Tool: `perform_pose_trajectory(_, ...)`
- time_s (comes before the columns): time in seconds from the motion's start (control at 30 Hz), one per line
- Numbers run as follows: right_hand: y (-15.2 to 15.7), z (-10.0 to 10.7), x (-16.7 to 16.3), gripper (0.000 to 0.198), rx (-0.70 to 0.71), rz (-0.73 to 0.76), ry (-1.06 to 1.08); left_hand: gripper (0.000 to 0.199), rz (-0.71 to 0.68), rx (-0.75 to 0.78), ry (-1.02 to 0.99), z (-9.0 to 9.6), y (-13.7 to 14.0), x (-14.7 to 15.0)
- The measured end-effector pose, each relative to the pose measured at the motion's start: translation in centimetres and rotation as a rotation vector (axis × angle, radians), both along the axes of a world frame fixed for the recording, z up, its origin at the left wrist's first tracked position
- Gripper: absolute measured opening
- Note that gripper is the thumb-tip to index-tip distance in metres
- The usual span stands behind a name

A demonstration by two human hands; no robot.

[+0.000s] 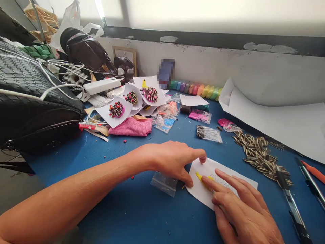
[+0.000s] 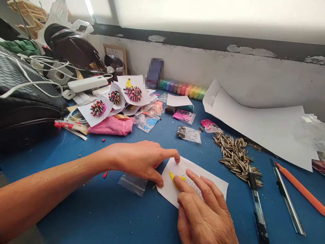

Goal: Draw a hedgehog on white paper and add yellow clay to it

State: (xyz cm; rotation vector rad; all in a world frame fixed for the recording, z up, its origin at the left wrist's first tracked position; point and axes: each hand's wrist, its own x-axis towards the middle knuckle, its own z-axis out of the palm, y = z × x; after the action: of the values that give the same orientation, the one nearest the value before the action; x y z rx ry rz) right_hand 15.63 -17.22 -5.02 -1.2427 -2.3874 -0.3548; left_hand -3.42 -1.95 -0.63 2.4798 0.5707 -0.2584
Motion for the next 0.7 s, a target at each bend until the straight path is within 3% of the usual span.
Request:
perform_pose_trajectory(0.17,-0.6,-0.2,0.1,0.019,0.025,-0.035,0.150,0.059,-0.008,-0.006,-0.004,-0.1,0.1,0.0)
perform_pose_trajectory(0.47,-0.2,0.1,0.4,0.016,-0.018,-0.001,-0.033,0.059,0.007,-0.020,0.008,0.1,0.0,0.1)
perform_pose_trajectory(0.7,-1.2,0.0,0.1,0.027,0.034,-0.071,0.157,0.060,0.013,-0.021,0.007,0.1,0.0,0.1)
